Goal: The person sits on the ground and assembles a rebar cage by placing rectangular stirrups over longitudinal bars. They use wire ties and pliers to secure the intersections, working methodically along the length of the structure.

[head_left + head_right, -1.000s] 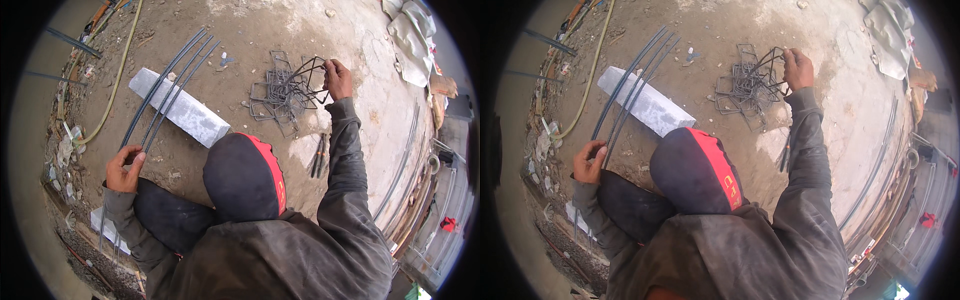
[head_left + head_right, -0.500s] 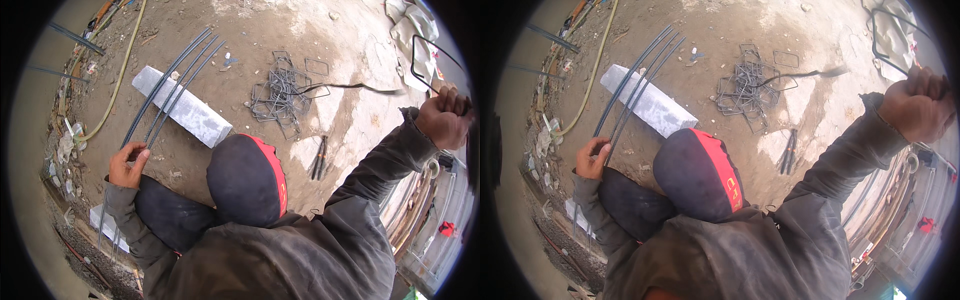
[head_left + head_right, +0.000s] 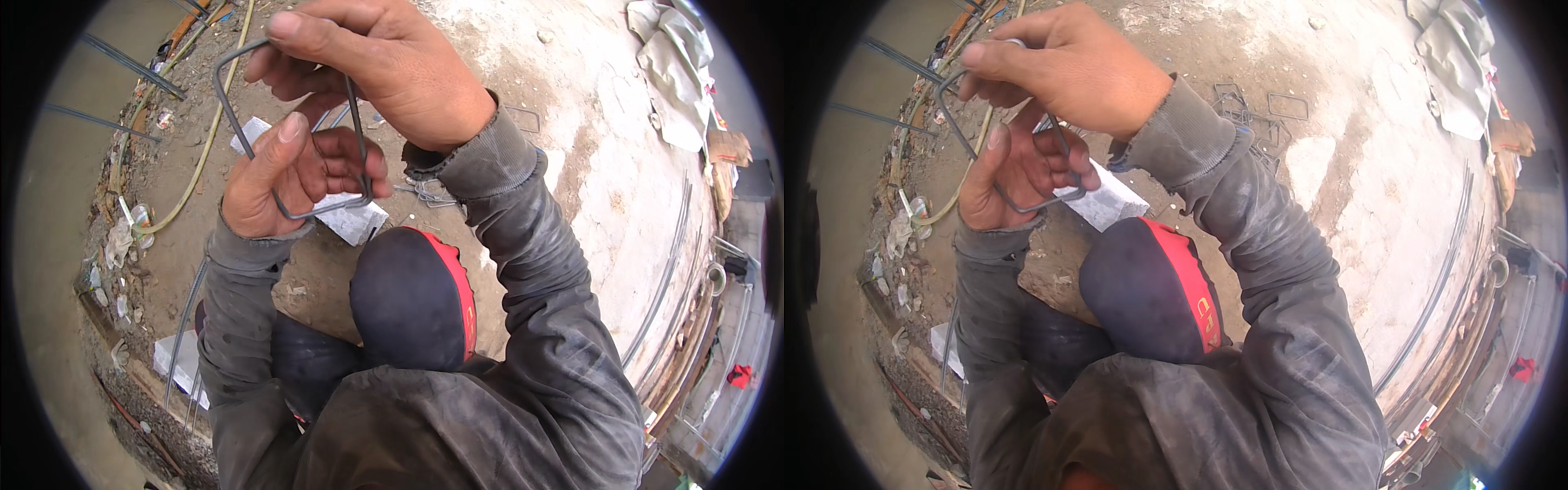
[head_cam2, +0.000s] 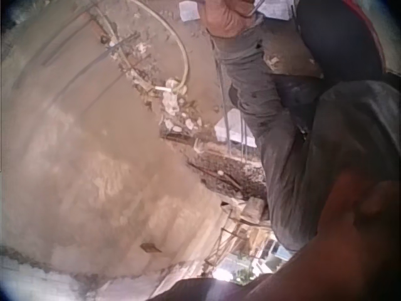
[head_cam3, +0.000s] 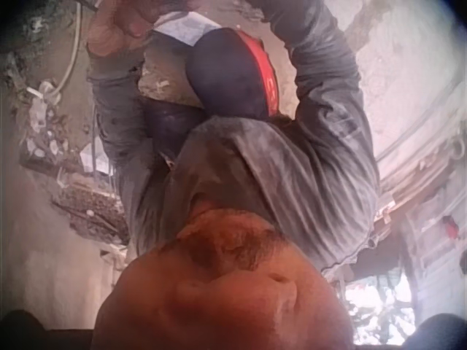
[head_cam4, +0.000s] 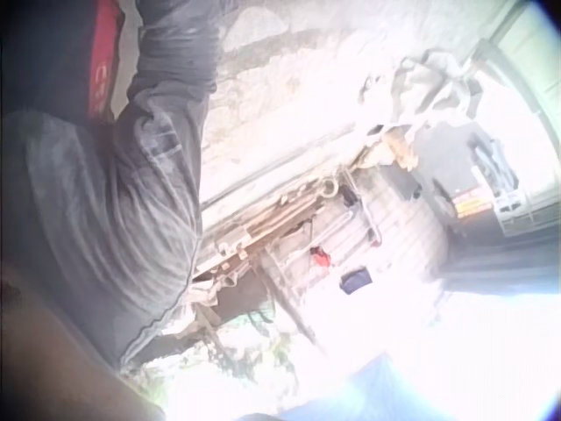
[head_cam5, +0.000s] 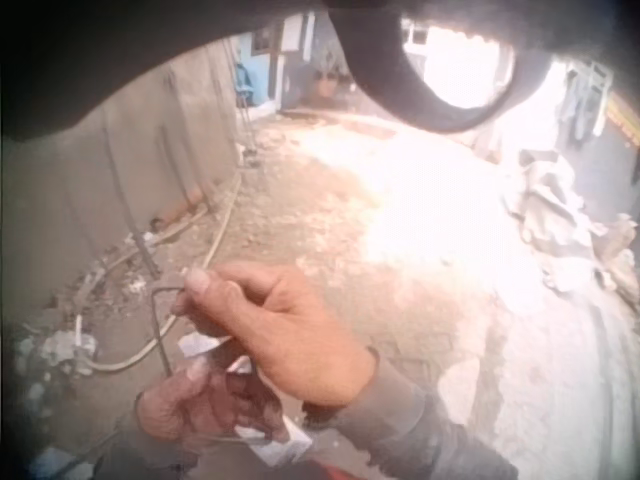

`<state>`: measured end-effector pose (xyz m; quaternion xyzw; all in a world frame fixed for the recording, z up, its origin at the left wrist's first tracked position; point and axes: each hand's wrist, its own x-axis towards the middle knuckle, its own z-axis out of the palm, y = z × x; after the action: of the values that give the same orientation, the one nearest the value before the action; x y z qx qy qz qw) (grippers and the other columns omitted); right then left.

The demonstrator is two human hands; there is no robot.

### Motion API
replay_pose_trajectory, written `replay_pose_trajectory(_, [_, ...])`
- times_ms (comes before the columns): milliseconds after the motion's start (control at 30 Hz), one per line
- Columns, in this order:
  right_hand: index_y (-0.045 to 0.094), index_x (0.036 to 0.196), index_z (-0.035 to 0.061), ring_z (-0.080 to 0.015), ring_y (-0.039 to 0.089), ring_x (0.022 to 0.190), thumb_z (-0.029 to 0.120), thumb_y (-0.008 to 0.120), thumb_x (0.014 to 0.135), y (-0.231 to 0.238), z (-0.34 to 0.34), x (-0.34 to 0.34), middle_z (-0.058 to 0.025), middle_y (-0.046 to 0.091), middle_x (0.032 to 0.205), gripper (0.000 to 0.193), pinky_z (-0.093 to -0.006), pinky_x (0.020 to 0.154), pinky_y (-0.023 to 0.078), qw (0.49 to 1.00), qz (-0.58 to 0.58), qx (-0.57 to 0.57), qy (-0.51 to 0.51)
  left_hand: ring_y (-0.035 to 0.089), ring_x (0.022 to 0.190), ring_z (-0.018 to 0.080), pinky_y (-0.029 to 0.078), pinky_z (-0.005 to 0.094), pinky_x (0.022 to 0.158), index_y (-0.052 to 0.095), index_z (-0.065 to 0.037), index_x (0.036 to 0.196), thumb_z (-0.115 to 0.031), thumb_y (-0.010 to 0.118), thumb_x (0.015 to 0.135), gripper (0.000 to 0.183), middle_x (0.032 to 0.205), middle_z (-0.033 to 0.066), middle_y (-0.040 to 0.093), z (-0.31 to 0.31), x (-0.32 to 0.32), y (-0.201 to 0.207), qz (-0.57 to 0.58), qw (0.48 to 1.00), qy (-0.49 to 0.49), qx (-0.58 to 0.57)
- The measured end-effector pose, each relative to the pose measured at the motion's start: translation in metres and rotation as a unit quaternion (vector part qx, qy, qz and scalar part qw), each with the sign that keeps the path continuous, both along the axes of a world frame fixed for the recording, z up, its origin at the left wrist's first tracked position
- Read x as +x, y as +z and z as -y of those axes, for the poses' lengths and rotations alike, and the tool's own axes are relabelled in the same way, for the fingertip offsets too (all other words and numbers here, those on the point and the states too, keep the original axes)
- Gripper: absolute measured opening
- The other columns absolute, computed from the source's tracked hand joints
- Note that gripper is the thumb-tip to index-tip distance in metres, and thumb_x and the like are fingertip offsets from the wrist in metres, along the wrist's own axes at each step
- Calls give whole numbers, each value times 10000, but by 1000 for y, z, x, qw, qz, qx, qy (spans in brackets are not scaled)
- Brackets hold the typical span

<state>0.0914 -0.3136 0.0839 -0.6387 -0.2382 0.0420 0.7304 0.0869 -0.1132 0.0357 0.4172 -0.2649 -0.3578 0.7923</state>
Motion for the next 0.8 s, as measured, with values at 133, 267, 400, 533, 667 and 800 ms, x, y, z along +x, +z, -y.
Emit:
replay_pose_trajectory(133, [662, 1322, 56, -208, 647, 1192, 345, 605, 1049, -120, 59, 41, -125, 705, 1224, 401, -364, 946, 549, 945, 112, -212, -223, 717, 942, 290, 591, 394, 841, 379, 77, 1491, -636, 300, 1062, 836, 1055, 184, 659, -51, -16, -17, -68, 984, 113, 119])
replay_pose_trajectory(267, [630, 1349, 172, -383, 487, 1347, 208, 690, 923, -271, 125, -7, -162, 524, 1460, 431, -465, 1113, 454, 697, -1, -708, -113, 703, 907, 321, 622, 472, 794, 449, 88, 1436, -832, 243, 958, 1057, 1046, 185, 645, -108, -28, -33, -144, 951, 257, 89])
replay_pose_trajectory(400, [673, 1278, 178, -346, 409, 1431, 281, 761, 852, -346, 168, -91, -123, 471, 1530, 447, -543, 1204, 309, 658, 98, -747, -3, 699, 930, 359, 613, 531, 837, 467, 99, 1426, -909, 190, 897, 1171, 1088, 207, 645, -132, -40, -42, -193, 927, 318, 42])
replay_pose_trajectory(533, [692, 1203, 175, -307, 441, 1399, 338, 784, 831, -338, 205, -115, -98, 517, 1467, 416, -537, 1187, 310, 603, 104, -790, 34, 686, 984, 390, 580, 586, 917, 434, 106, 1465, -935, 188, 868, 1225, 1157, 257, 634, -135, -35, -45, -201, 930, 308, 1])
replay_pose_trajectory(667, [673, 1005, 145, -264, 629, 1084, 255, 732, 878, -295, 210, -99, -41, 667, 1087, 178, -494, 1119, 386, 630, 79, -772, -37, 671, 1042, 401, 555, 608, 962, 408, 98, 1496, -965, 162, 834, 1276, 1189, 280, 629, -132, -28, -50, -204, 938, 277, -37])
replay_pose_trajectory(800, [691, 1041, 83, -211, 605, 588, 241, 646, 1012, -213, 168, -70, -80, 618, 691, 166, -360, 652, 545, 745, 79, -550, -369, 663, 1044, 384, 552, 588, 970, 435, 89, 1482, -972, 138, 825, 1283, 1173, 266, 637, -125, -28, -56, -212, 935, 283, -33])
